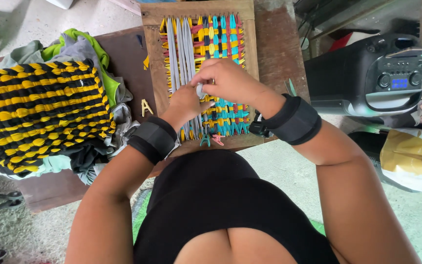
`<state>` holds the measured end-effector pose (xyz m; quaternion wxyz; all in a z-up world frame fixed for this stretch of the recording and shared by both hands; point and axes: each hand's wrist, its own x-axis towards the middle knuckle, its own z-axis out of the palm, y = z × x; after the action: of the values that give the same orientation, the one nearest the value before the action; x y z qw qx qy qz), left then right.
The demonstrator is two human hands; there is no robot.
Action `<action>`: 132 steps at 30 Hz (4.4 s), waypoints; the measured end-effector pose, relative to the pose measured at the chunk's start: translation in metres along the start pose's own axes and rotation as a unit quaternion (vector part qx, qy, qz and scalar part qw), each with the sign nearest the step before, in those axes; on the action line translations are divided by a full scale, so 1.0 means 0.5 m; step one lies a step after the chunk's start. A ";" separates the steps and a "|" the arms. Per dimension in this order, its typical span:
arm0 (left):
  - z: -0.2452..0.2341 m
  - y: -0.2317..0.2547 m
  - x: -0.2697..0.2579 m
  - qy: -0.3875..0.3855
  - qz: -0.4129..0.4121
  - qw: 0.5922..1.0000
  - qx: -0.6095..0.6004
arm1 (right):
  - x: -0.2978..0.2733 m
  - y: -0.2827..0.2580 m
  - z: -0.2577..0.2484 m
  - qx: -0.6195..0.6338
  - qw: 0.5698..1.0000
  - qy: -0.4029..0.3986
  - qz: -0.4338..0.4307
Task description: The person is weaving a rug or mat using fabric strips on a wooden loom frame.
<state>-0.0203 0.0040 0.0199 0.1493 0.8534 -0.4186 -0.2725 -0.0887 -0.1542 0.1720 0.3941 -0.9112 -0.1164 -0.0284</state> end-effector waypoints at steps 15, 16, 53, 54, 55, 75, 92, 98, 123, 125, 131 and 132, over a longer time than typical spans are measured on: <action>0.086 -0.048 -0.014 -0.021 0.002 1.000 -0.023 | 0.015 0.243 0.181 -0.167 0.982 -0.030 0.083; 0.108 -0.056 -0.015 -0.020 0.002 0.999 -0.025 | 0.013 0.247 0.200 -0.168 0.982 -0.031 0.082; 0.057 -0.046 -0.110 0.059 0.057 0.985 -0.150 | 0.042 0.287 0.198 -0.069 0.936 -0.167 0.302; 0.045 -0.037 -0.125 0.054 0.052 0.986 -0.147 | 0.041 0.271 0.194 -0.053 0.930 -0.157 0.329; 0.043 -0.030 -0.142 0.054 0.052 0.987 -0.144 | 0.039 0.276 0.187 -0.051 0.930 -0.155 0.329; 0.105 -0.027 -0.262 0.087 0.216 0.972 -0.025 | 0.103 0.363 0.073 -0.134 0.967 0.118 0.184; 0.084 -0.027 -0.251 -0.010 0.167 0.985 -0.035 | 0.153 0.271 0.032 0.097 0.976 0.120 0.152; 0.010 -0.048 -0.083 0.077 0.085 0.993 -0.007 | 0.046 0.073 -0.002 0.040 0.996 -0.072 0.022; 0.090 -0.038 -0.041 0.031 0.036 0.992 0.116 | 0.008 0.307 0.274 -0.173 0.955 -0.077 0.228; 0.085 -0.043 -0.039 0.032 0.028 0.994 0.098 | 0.023 0.270 0.263 -0.195 0.947 -0.085 0.242; 0.069 -0.040 -0.032 0.005 0.009 0.998 0.058 | 0.048 0.283 0.295 -0.320 0.895 -0.136 0.280; 0.064 -0.037 -0.033 -0.003 0.006 0.998 0.058 | 0.051 0.292 0.302 -0.345 0.881 -0.154 0.284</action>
<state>-0.0357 0.0275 -0.0090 0.0999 0.8573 -0.4389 -0.2500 -0.0357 -0.1365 -0.0319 0.0230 -0.9764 0.1058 0.1871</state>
